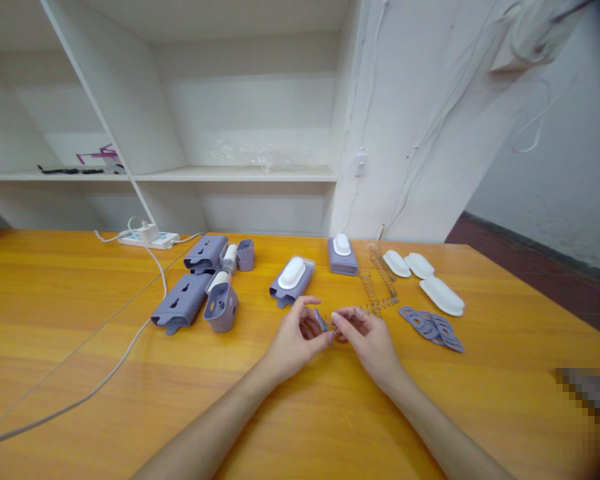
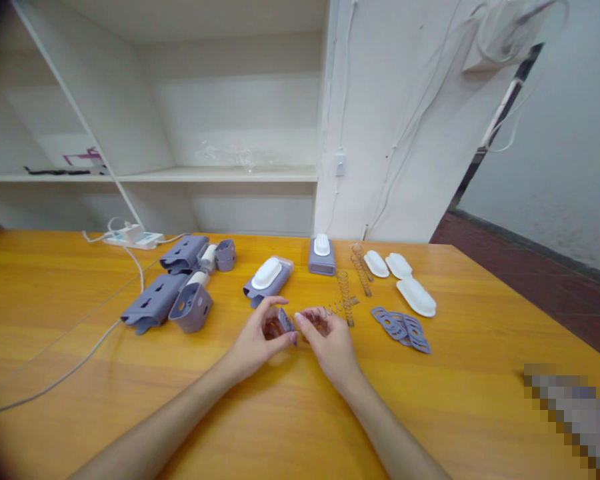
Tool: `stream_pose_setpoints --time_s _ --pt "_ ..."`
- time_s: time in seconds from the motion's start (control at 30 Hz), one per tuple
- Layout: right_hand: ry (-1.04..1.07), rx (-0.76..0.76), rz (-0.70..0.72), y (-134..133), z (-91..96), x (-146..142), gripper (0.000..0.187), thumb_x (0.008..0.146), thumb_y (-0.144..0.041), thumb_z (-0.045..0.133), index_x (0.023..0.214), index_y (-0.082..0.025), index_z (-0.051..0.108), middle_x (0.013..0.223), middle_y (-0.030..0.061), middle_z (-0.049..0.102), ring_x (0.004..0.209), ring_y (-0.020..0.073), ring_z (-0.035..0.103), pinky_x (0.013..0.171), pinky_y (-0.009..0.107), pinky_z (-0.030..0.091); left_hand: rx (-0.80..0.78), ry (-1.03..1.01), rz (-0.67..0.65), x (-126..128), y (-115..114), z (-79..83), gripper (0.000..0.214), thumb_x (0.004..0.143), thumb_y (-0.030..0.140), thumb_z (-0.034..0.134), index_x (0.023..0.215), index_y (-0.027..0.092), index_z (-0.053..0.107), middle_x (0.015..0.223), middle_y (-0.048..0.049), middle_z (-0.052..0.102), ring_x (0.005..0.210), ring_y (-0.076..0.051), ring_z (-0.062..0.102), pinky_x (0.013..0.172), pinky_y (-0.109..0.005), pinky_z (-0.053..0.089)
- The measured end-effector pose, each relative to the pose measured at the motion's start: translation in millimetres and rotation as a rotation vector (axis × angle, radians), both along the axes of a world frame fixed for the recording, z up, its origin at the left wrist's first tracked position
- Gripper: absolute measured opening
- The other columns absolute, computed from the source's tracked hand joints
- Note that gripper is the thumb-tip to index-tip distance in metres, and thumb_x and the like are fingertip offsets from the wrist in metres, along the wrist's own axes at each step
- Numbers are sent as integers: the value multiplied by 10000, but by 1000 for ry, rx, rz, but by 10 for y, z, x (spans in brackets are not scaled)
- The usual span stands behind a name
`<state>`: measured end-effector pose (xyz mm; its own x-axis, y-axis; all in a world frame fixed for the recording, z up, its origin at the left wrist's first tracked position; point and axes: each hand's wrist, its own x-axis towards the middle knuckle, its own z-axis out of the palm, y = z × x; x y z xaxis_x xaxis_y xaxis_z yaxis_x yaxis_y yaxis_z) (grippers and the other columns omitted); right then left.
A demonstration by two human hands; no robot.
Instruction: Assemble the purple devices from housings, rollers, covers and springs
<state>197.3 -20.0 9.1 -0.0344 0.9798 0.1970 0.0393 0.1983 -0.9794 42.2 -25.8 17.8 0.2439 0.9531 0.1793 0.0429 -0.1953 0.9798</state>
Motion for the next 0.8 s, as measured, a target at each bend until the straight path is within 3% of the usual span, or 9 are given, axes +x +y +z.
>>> stream_pose_setpoints --time_s 0.17,0.5,0.57,0.7,0.8 --pt "15 -15 19 -15 24 3 273 746 -437 651 767 -168 607 725 12 607 656 153 584 610 271 493 6 50 -4 2 -23 1 386 727 365 680 1005 183 482 748 15 578 618 -96 531 535 -195 373" --pt "12 31 -12 -65 30 1 279 753 -407 654 898 -169 629 927 76 639 876 220 601 677 290 526 21 94 21 0 -3 -63 464 762 361 651 1128 202 415 888 -41 651 672 -133 608 560 -218 436" --pt "10 73 -69 -61 17 17 261 768 -395 642 905 -173 625 933 74 636 900 217 595 709 292 521 129 190 77 -17 -21 -55 491 779 367 630 1174 208 386 929 -54 645 718 -147 613 591 -236 461" --pt "62 111 -194 -12 -19 67 246 794 -395 610 909 -178 597 920 68 633 886 208 601 739 309 508 614 586 215 -128 -36 10 399 830 286 553 1195 194 420 1076 -94 606 975 -208 563 825 -341 462" --pt "86 115 -258 32 -49 96 244 798 -400 599 911 -185 576 917 63 624 879 209 605 756 331 498 887 854 288 -245 -10 111 320 853 224 491 1166 168 468 1079 -104 606 1013 -229 534 875 -369 433"
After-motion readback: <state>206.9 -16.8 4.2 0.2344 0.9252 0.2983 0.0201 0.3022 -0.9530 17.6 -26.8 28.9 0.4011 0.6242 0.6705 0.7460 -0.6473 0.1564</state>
